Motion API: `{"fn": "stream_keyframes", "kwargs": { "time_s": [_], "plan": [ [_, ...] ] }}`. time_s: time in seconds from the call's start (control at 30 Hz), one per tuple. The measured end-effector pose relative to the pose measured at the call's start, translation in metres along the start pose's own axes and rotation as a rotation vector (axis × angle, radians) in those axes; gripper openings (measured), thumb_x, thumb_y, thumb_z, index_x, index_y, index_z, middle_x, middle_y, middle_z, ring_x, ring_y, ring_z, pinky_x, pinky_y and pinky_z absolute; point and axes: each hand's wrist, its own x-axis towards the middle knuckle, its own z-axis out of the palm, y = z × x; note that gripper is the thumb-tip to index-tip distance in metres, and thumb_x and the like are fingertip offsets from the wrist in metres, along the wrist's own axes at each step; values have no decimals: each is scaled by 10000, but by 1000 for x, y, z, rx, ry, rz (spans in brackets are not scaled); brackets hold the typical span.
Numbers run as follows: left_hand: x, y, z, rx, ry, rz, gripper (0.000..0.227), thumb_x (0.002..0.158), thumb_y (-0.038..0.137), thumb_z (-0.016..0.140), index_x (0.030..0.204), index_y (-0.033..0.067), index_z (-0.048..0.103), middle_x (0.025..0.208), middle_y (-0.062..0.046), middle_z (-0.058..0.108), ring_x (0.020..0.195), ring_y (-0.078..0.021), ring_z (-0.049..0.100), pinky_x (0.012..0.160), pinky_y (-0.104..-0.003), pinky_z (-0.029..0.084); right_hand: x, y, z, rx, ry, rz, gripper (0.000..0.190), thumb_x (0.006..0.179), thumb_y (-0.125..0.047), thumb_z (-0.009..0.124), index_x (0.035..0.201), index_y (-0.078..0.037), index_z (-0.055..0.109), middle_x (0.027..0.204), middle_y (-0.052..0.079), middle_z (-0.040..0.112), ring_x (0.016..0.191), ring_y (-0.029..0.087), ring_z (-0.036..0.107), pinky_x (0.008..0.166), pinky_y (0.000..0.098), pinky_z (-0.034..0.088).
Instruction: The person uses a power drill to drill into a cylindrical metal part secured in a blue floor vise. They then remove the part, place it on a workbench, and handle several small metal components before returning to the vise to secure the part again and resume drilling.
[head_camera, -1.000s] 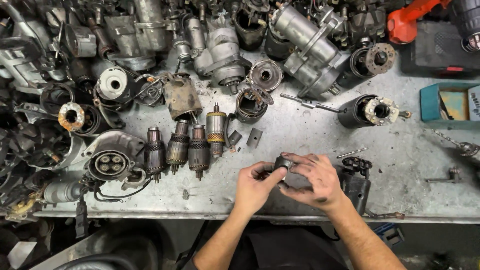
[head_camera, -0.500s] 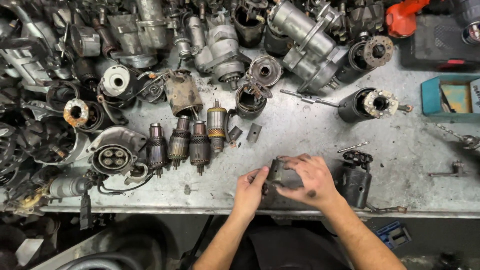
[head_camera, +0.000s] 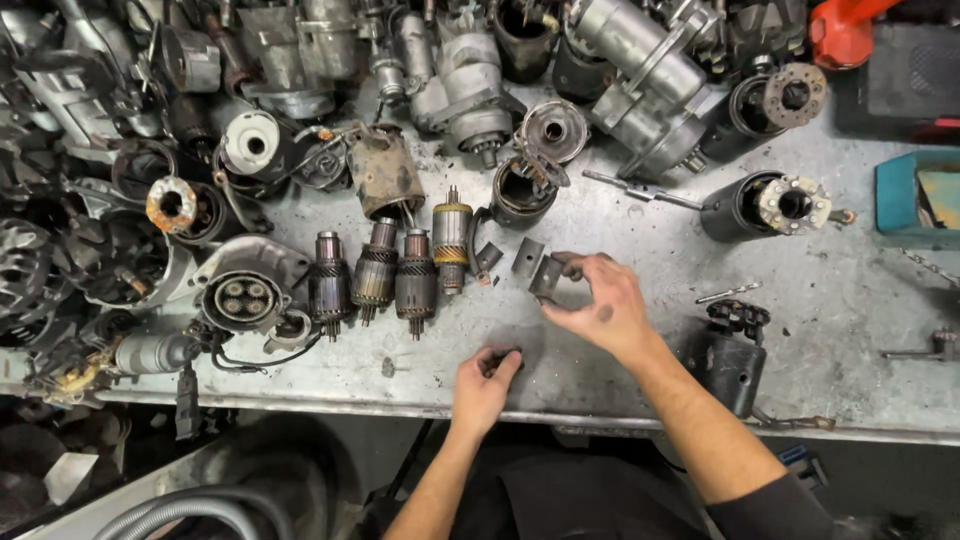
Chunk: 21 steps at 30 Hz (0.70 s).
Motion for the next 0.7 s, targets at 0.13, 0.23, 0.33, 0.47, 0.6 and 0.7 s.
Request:
{"fn": "stream_keyframes", "kwargs": {
  "time_s": [0.13, 0.23, 0.33, 0.47, 0.6, 0.7],
  "plan": [
    [-3, 17, 1, 90, 18, -19, 234, 913, 210, 747, 1023, 5, 773, 783, 25, 702, 690, -50, 561, 648, -232, 480, 14, 3, 7, -7, 63, -123, 462, 632, -264, 895, 956, -32, 660, 1123, 122, 763, 953, 320, 718, 868, 415, 555],
    [-8, 36, 1, 110, 13, -36, 223, 913, 213, 742, 1028, 24, 777, 738, 42, 655, 650, -43, 509, 604, -229, 447, 18, 5, 7, 9, 45, -90, 492, 647, -265, 894, 1019, -29, 676, 1079, 126, 749, 950, 313, 720, 874, 411, 558],
    [-7, 44, -1, 122, 30, -54, 222, 910, 214, 742, 1041, 39, 782, 703, 46, 621, 620, -43, 474, 567, -230, 419, 19, 12, 11, -20, 28, -26, 536, 634, -274, 908, 1047, -18, 681, 1032, 132, 735, 937, 312, 717, 865, 412, 557],
    [0, 37, -1, 134, 23, -13, 220, 904, 207, 743, 1039, 37, 776, 706, 66, 653, 617, -30, 499, 571, -212, 450, 25, 7, 16, -4, 35, -49, 524, 642, -251, 909, 1059, -25, 685, 1038, 131, 737, 954, 316, 705, 870, 417, 552],
    [5, 37, 3, 174, 33, -30, 221, 899, 211, 749, 1038, 43, 781, 671, 62, 631, 598, -29, 492, 552, -214, 437, 30, 15, 28, 27, 56, -123, 478, 645, -247, 898, 997, -41, 648, 1153, 125, 757, 985, 306, 704, 882, 402, 554],
    [7, 41, 5, 190, 33, -49, 217, 892, 208, 759, 1029, 41, 779, 662, 60, 612, 590, -31, 469, 539, -220, 415, 30, 21, 34, 24, 26, -110, 490, 633, -247, 904, 989, -33, 644, 1126, 117, 751, 954, 319, 692, 863, 410, 550]
  ]
}}
